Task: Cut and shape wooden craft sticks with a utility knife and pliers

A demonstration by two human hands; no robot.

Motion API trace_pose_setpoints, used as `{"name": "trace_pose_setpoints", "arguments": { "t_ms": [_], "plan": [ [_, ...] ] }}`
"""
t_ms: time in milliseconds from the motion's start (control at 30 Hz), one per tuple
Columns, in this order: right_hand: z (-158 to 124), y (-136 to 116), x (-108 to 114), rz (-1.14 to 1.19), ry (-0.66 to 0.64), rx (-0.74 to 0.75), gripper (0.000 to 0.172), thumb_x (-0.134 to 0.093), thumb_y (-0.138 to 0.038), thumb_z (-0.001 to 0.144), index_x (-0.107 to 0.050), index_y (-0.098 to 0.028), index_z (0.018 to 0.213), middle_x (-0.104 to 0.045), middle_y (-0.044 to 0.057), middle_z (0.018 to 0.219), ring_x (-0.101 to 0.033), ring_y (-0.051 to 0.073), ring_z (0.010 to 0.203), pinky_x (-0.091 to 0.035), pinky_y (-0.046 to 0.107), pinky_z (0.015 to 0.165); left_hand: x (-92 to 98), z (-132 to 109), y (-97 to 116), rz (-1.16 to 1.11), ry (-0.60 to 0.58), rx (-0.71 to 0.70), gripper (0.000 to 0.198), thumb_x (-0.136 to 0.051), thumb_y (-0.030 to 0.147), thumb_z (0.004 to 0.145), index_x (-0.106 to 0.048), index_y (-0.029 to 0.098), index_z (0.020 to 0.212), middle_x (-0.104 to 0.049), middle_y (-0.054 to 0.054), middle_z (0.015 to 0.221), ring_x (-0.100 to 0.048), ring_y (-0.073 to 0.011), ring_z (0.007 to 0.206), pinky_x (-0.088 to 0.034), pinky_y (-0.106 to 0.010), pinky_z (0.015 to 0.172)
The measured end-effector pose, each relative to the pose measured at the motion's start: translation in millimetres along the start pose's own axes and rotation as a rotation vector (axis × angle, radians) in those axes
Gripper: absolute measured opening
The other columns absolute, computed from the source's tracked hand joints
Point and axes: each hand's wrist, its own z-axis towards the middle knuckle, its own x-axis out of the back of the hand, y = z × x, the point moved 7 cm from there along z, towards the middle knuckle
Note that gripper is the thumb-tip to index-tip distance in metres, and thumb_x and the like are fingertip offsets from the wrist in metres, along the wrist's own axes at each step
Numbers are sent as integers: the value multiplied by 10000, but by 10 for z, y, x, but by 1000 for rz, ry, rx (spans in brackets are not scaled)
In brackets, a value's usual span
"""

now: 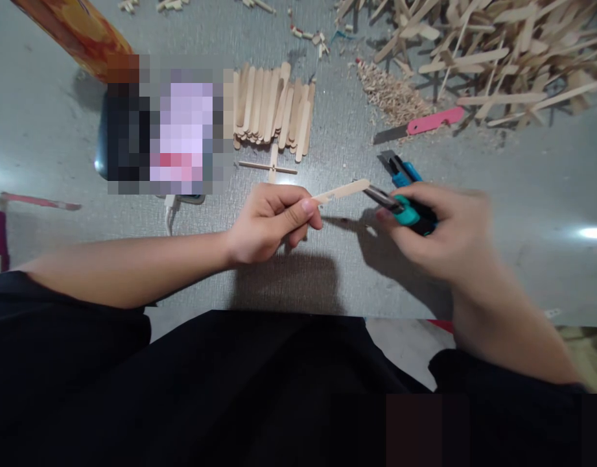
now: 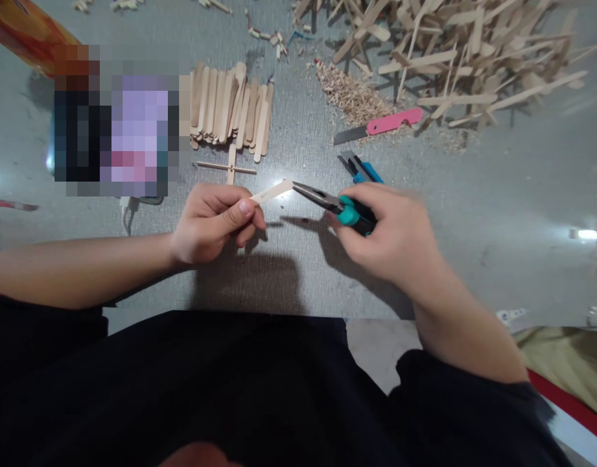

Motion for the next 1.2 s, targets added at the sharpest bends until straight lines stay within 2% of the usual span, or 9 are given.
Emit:
{"name": "trace_pose_setpoints", "arguments": {
  "t_ms": [67, 233, 367, 433, 600, 767, 900, 1100, 1200],
  "plan": [
    [18, 27, 6, -28, 7, 18, 72, -841, -338, 1043, -803, -289, 1007, -802, 72, 887, -755, 302, 814, -551, 469, 772, 5, 5, 3, 12, 4, -1, 491, -994, 616, 1078, -889, 189, 860, -648, 6, 525, -534, -91, 422, -415, -207, 435],
    [88, -10, -129, 99, -141, 23, 48, -826, -318, 1048, -814, -297, 1008, -846, 57, 941, -800, 302, 860, -581, 459, 812, -9, 23, 30, 36, 5, -31, 469, -986, 596, 1088, -915, 183, 879, -592, 29, 512, -497, -77, 434, -393, -208, 455],
    [108, -22, -185, 189, -231, -11, 103, -865, -396, 1056, -867, -295, 1035, -897, 53, 1005, -806, 296, 870, -567, 454, 795, 11, 25, 49, 147, 21, -36, 529, -1001, 644, 1057, -921, 175, 824, -766, -53, 673, -658, -114, 589, -492, -238, 567],
    [115, -30, -186, 206, -269, -19, 120, -869, -406, 1047, -870, -288, 1025, -892, 48, 987, -785, 281, 849, -556, 448, 787, 18, 17, 52, 182, 20, -33, 545, -988, 671, 1059, -932, 176, 838, -823, -82, 748, -687, -130, 630, -489, -255, 585],
    [120, -48, -202, 226, -414, -72, 131, -842, -420, 1062, -869, -294, 1036, -841, 28, 888, -731, 262, 770, -532, 445, 741, 35, 12, 57, 146, 52, -66, 483, -998, 618, 1066, -941, 185, 859, -711, -32, 637, -522, -87, 536, -345, -246, 526],
    [93, -31, -218, 222, -516, -105, 166, -835, -481, 1094, -864, -320, 1066, -828, 36, 868, -699, 271, 732, -497, 467, 674, -8, 62, 74, 54, -18, -144, 410, -1107, 505, 971, -920, 163, 846, -616, 29, 570, -339, -28, 458, -205, -205, 451],
    [89, -29, -213, 215, -529, -79, 169, -853, -493, 1092, -867, -328, 1059, -835, 36, 864, -702, 268, 723, -503, 468, 668, 12, 70, 46, 103, 9, -83, 454, -1115, 514, 948, -880, 157, 797, -601, 24, 574, -388, -46, 474, -208, -207, 443],
    [94, -34, -221, 218, -517, -64, 211, -847, -489, 1088, -898, -284, 1086, -860, 47, 881, -743, 269, 736, -514, 436, 665, 21, 63, 40, 130, 43, -27, 477, -1097, 524, 943, -838, 162, 771, -583, 38, 559, -324, -38, 452, -177, -229, 443],
    [79, -30, -253, 216, -535, -85, 242, -840, -510, 1090, -889, -278, 1041, -818, 38, 813, -704, 255, 691, -498, 421, 643, 31, 73, 27, 144, 60, -10, 482, -1115, 515, 916, -823, 161, 768, -593, 36, 570, -342, -41, 463, -174, -232, 445]
  ]
}}
